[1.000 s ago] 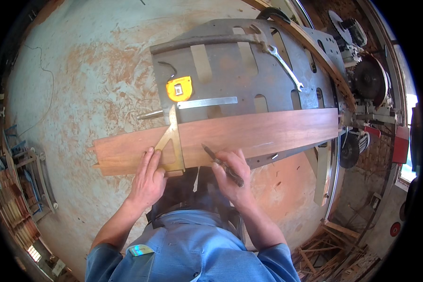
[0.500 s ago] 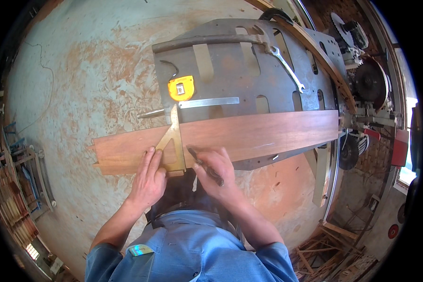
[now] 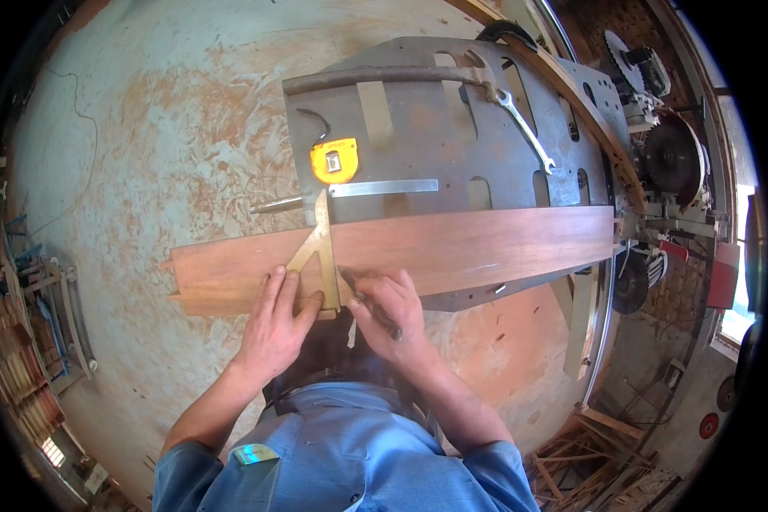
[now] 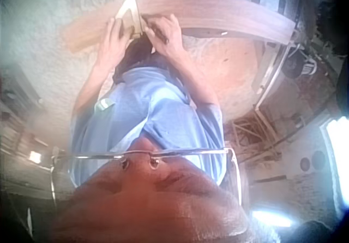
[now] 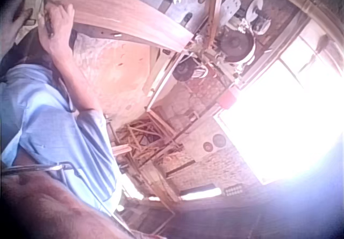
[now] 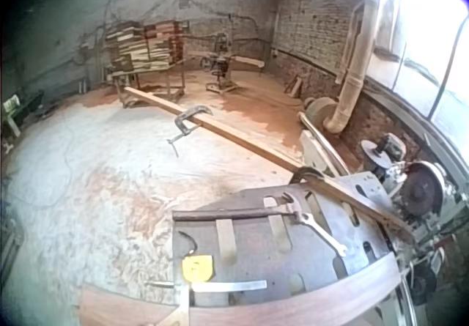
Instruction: The person marks a wooden plank with a pencil using a speed square and tape measure on a miter saw table, then moves to a drill press area and secures the plank with a C-clamp.
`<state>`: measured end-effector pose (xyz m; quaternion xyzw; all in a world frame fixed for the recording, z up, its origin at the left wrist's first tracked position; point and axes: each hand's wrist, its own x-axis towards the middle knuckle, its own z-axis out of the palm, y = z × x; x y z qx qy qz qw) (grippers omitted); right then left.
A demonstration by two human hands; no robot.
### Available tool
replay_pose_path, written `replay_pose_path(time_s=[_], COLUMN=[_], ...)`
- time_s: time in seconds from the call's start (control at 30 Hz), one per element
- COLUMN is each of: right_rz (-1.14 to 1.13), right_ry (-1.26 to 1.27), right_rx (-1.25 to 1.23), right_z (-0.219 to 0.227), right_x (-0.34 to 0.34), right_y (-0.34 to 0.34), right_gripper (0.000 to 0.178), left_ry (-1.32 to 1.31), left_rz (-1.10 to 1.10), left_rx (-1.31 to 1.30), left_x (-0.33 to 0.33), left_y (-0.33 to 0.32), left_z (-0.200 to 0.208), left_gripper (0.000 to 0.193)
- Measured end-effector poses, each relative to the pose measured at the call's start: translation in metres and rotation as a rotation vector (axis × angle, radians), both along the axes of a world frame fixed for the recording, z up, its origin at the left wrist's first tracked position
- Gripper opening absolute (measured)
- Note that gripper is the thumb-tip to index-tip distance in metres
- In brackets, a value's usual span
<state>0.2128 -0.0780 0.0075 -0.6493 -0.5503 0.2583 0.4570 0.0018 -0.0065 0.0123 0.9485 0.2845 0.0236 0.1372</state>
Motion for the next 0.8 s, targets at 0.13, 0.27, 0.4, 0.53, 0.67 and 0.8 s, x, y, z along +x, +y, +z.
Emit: replay_pose_path(time_s=[0.13,0.27,0.4,0.53,0.67,0.8], right_rz=[0.001,-0.004,-0.011,-0.054,-0.066,-0.062], right_ry=[0.007,0.014,0.020,0.013,0.009,-0.027], right_rx=[0.003,0.002,0.002,-0.031,0.004,0.015], right_z=[-0.001,-0.001,-0.003,0.004,-0.002,-0.006], right_x=[-0.001,-0.003,-0.002,0.002,0.003,0.003], right_y=[0.001,0.001,0.001,0.013,0.027,0.035], right_gripper=[0.026,0.026,0.026,0.027,0.027,0.027], left_ry=[0.013,0.020,0.017,0.021,0.006,0.003], left_rz=[-0.005,-0.013,-0.012,-0.005,-0.001,-0.003], left_rx=[-0.006,-0.017,-0.019,-0.031,-0.034,-0.029], left_x=[0.001,0.002,0.002,0.003,0.003,0.003], left_y=[0.000,0.001,0.001,0.001,0.001,0.002], left_z=[0.002,0.004,0.003,0.004,0.004,0.004], left_gripper=[0.041,0.043,0.044,0.043,0.042,0.042])
